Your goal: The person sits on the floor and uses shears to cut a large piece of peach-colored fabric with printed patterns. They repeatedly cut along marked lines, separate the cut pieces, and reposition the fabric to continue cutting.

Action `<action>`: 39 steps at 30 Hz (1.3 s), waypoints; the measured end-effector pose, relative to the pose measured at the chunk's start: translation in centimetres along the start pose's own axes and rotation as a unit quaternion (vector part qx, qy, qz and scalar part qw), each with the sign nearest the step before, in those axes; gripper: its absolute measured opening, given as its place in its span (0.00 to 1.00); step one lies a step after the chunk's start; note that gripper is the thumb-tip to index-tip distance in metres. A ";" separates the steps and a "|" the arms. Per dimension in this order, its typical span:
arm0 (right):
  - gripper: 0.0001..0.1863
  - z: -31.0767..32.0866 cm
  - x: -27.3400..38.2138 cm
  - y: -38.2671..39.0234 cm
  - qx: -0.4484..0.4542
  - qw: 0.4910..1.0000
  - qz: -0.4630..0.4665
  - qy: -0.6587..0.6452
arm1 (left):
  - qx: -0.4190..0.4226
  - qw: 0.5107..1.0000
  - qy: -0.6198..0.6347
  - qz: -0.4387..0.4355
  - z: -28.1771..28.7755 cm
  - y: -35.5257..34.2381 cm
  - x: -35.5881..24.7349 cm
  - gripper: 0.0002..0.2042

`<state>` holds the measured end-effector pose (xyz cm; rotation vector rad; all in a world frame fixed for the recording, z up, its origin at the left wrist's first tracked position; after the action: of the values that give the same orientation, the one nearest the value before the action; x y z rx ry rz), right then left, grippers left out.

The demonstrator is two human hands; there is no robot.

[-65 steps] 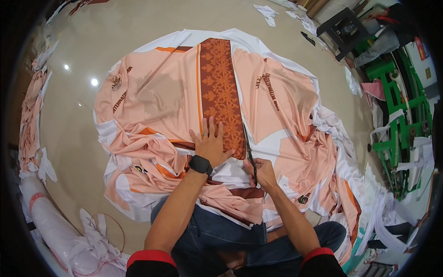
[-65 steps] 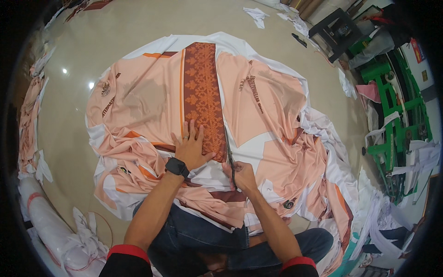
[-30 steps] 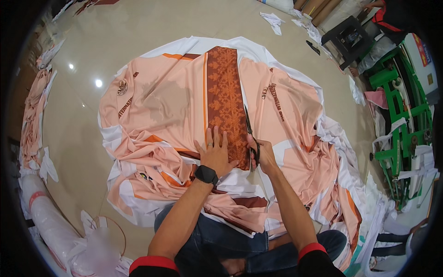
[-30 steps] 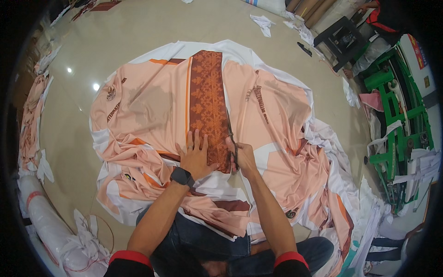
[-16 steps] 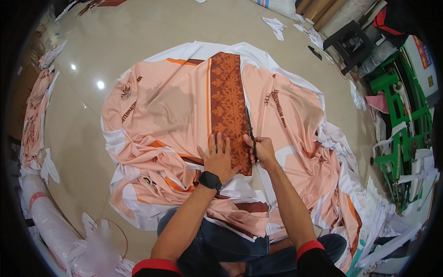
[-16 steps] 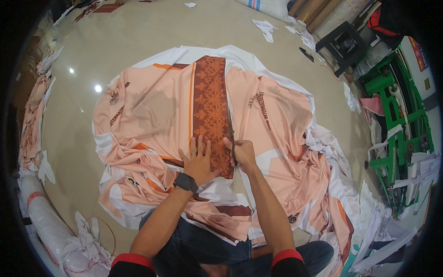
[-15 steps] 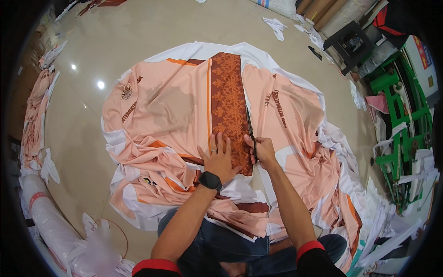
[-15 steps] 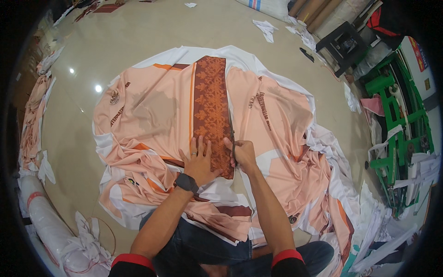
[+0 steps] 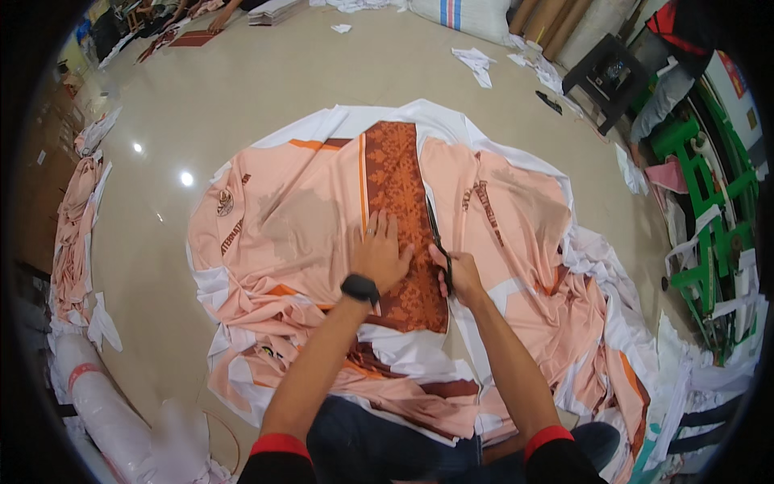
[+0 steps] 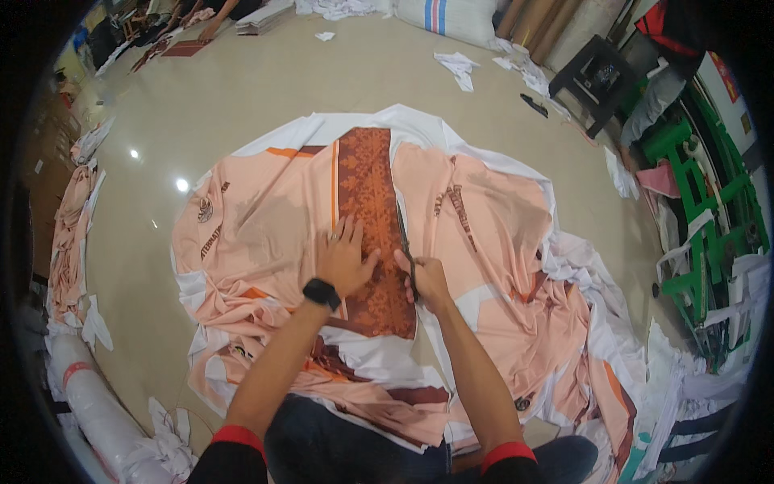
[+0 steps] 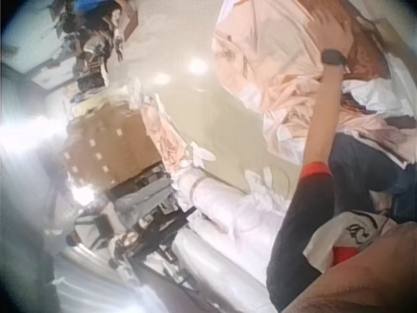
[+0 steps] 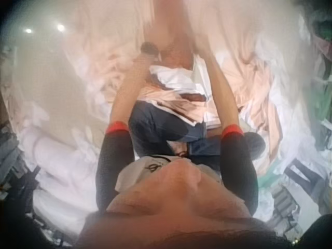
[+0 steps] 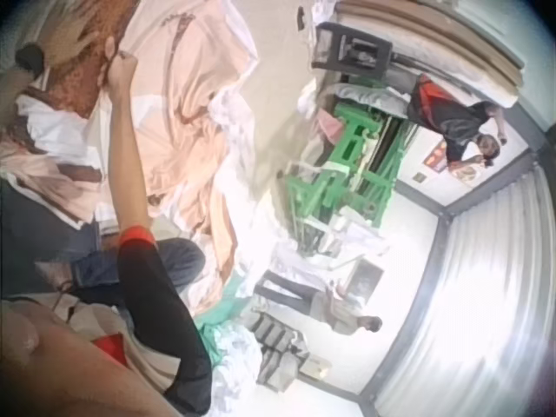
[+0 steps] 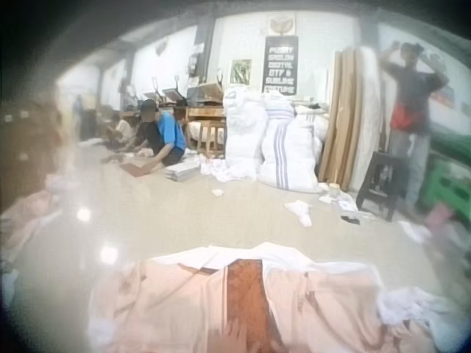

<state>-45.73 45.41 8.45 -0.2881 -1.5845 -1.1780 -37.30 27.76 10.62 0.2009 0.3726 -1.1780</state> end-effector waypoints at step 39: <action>0.32 15.5 2.5 4.1 -0.212 0.872 0.186 0.399 | 0.039 0.987 -0.145 0.058 -1.0 -2.3 3.5 0.45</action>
<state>-53.19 58.76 13.96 -0.3140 -0.5091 -1.1159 -38.51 24.26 8.42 0.1146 0.0587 -1.0894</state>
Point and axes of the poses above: each hand's wrist, its own y-axis away from the middle knuckle, its own z-axis out of the back of the hand, x = y × z, the point moved 5 cm from there along -y, towards the middle knuckle, and after that the axes turned 3 degrees about x, right-handed, at the moved point
